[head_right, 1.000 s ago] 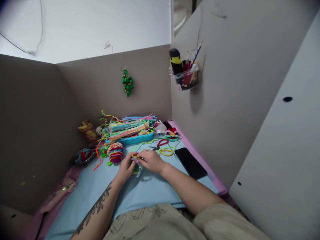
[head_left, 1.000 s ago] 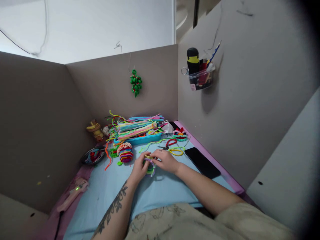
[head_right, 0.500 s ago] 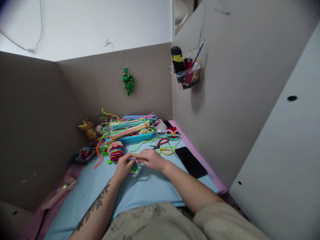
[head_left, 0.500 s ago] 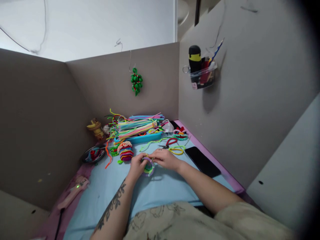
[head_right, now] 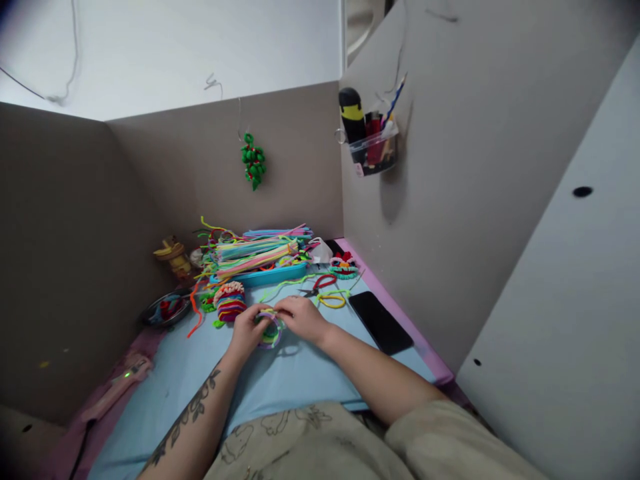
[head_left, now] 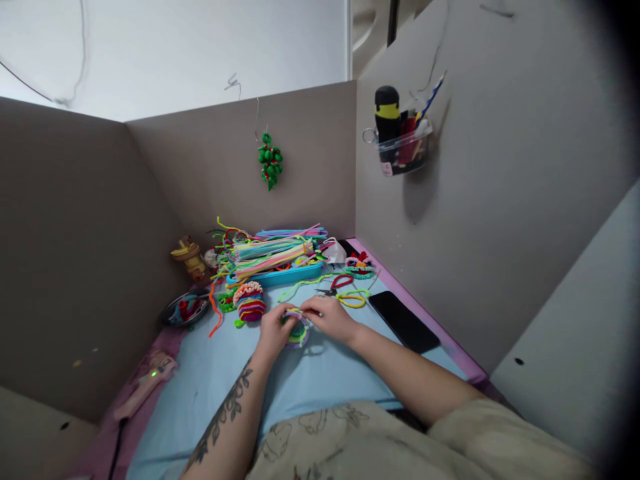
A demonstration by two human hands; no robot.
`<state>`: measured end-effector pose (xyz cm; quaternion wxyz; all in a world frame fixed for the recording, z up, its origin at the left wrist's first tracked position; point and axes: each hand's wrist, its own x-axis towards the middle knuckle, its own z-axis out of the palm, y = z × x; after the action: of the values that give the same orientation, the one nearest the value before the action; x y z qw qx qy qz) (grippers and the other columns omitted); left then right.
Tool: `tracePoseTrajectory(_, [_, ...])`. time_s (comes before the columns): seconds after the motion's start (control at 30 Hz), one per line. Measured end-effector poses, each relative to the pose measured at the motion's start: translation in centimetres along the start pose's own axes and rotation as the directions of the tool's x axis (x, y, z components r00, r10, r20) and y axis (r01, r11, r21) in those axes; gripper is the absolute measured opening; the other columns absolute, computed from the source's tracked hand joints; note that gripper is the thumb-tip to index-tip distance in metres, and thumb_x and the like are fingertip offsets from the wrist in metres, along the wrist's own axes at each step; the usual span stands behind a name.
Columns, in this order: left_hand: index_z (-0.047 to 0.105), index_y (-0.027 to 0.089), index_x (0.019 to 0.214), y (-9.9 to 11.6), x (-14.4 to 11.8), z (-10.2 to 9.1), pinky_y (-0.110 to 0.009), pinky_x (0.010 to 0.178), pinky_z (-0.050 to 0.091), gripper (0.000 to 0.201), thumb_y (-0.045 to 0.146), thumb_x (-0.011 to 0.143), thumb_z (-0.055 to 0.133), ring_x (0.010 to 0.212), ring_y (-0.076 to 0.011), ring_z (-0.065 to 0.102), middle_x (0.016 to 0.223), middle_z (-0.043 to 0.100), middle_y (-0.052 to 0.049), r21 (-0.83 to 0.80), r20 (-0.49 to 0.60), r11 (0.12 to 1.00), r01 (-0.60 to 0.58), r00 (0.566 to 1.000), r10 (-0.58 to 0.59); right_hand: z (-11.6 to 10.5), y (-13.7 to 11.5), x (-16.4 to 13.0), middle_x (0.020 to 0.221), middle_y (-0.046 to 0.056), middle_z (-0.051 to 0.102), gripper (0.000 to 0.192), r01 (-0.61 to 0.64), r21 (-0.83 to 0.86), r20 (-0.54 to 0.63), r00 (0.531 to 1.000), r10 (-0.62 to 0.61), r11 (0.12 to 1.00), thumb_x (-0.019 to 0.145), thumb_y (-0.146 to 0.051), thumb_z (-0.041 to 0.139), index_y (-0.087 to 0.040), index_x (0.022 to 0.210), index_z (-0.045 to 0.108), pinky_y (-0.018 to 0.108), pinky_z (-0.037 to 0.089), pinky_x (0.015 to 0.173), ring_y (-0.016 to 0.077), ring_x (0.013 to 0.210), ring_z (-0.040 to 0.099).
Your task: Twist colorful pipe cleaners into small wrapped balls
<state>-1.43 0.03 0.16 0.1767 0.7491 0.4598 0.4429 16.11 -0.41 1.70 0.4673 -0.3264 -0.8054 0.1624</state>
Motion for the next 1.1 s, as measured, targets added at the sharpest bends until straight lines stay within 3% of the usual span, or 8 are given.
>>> tracePoseTrajectory(0.17, [0.063, 0.017, 0.076, 0.3, 0.0, -0.2, -0.024, 0.066, 0.047, 0.01, 0.016, 0.07, 0.055, 0.069, -0.0146, 0.061, 0.074, 0.068, -0.001, -0.034, -0.055, 0.999, -0.003, 0.998, 0.001, -0.1, 0.0, -0.1, 0.08, 0.005, 0.068, 0.015, 0.031, 0.029, -0.001, 1.0, -0.031, 0.999, 0.08, -0.016, 0.055, -0.02, 0.088, 0.067, 0.028, 0.045, 0.072, 0.0154, 0.073, 0.059])
tracePoseTrajectory(0.33, [0.062, 0.017, 0.08, 0.3, 0.0, -0.3, -0.025, 0.069, 0.048, 0.012, 0.017, 0.07, 0.056, 0.073, -0.015, 0.061, 0.078, 0.067, -0.002, -0.062, -0.102, 0.998, -0.002, 0.995, -0.005, 0.4, -0.3, -0.3, 0.08, 0.003, 0.064, 0.02, -0.047, 0.113, 0.012, 0.999, 0.046, 0.993, 0.075, -0.011, 0.055, -0.018, 0.091, 0.063, 0.025, 0.046, 0.066, 0.0135, 0.072, 0.057])
tracePoseTrajectory(0.5, [0.062, 0.017, 0.083, 0.1, 0.0, -0.2, -0.027, 0.072, 0.047, 0.014, 0.018, 0.071, 0.055, 0.075, -0.0161, 0.061, 0.08, 0.067, -0.002, -0.029, -0.116, 0.999, 0.02, 0.993, -0.023, 1.1, 0.3, -0.4, 0.094, 0.005, 0.057, 0.023, -0.147, 0.264, 0.038, 0.989, 0.142, 0.953, 0.079, -0.016, 0.053, -0.019, 0.101, 0.057, 0.023, 0.049, 0.065, 0.0137, 0.083, 0.058])
tracePoseTrajectory(0.63, [0.062, 0.017, 0.086, 0.2, -0.1, -0.2, -0.027, 0.071, 0.047, 0.015, 0.019, 0.073, 0.055, 0.075, -0.0162, 0.06, 0.08, 0.066, -0.002, -0.016, -0.184, 0.999, 0.042, 0.982, -0.045, 1.4, 0.0, -0.7, 0.114, 0.007, 0.049, 0.05, -0.147, 0.327, 0.118, 0.986, 0.114, 0.934, 0.069, -0.024, 0.068, -0.023, 0.116, 0.049, 0.026, 0.052, 0.069, 0.0176, 0.095, 0.056])
tracePoseTrajectory(0.7, [0.061, 0.017, 0.087, 0.2, -0.2, -0.1, -0.028, 0.071, 0.047, 0.015, 0.018, 0.073, 0.055, 0.076, -0.0165, 0.06, 0.081, 0.065, -0.002, -0.017, -0.207, 0.999, 0.041, 0.977, -0.043, 1.8, -0.3, -0.9, 0.117, 0.008, 0.048, 0.057, -0.109, 0.25, 0.07, 0.993, 0.094, 0.962, 0.067, -0.018, 0.067, -0.023, 0.12, 0.046, 0.03, 0.052, 0.075, 0.02, 0.103, 0.053])
tracePoseTrajectory(0.87, [0.06, 0.018, 0.091, 0.6, -0.5, 0.4, -0.029, 0.075, 0.047, 0.019, 0.014, 0.074, 0.051, 0.082, -0.0175, 0.06, 0.087, 0.065, -0.004, -0.022, -0.183, 1.0, -0.01, 0.983, 0.006, 2.9, -0.2, -1.0, 0.104, 0.007, 0.056, 0.04, -0.054, 0.057, -0.149, 0.987, 0.062, 0.997, 0.073, -0.003, 0.048, -0.02, 0.109, 0.052, 0.037, 0.045, 0.09, 0.0201, 0.102, 0.053])
tracePoseTrajectory(1.1, [0.056, 0.018, 0.099, 1.3, -0.8, 0.9, -0.032, 0.082, 0.046, 0.02, 0.019, 0.08, 0.051, 0.091, -0.0182, 0.058, 0.096, 0.062, -0.006, -0.119, -0.144, 0.991, -0.065, 0.988, 0.047, 3.0, 1.0, -0.7, 0.098, 0.006, 0.06, 0.031, -0.075, -0.002, -0.224, 0.972, 0.073, 0.997, 0.072, -0.004, 0.049, -0.02, 0.096, 0.058, 0.034, 0.046, 0.086, 0.0197, 0.097, 0.055])
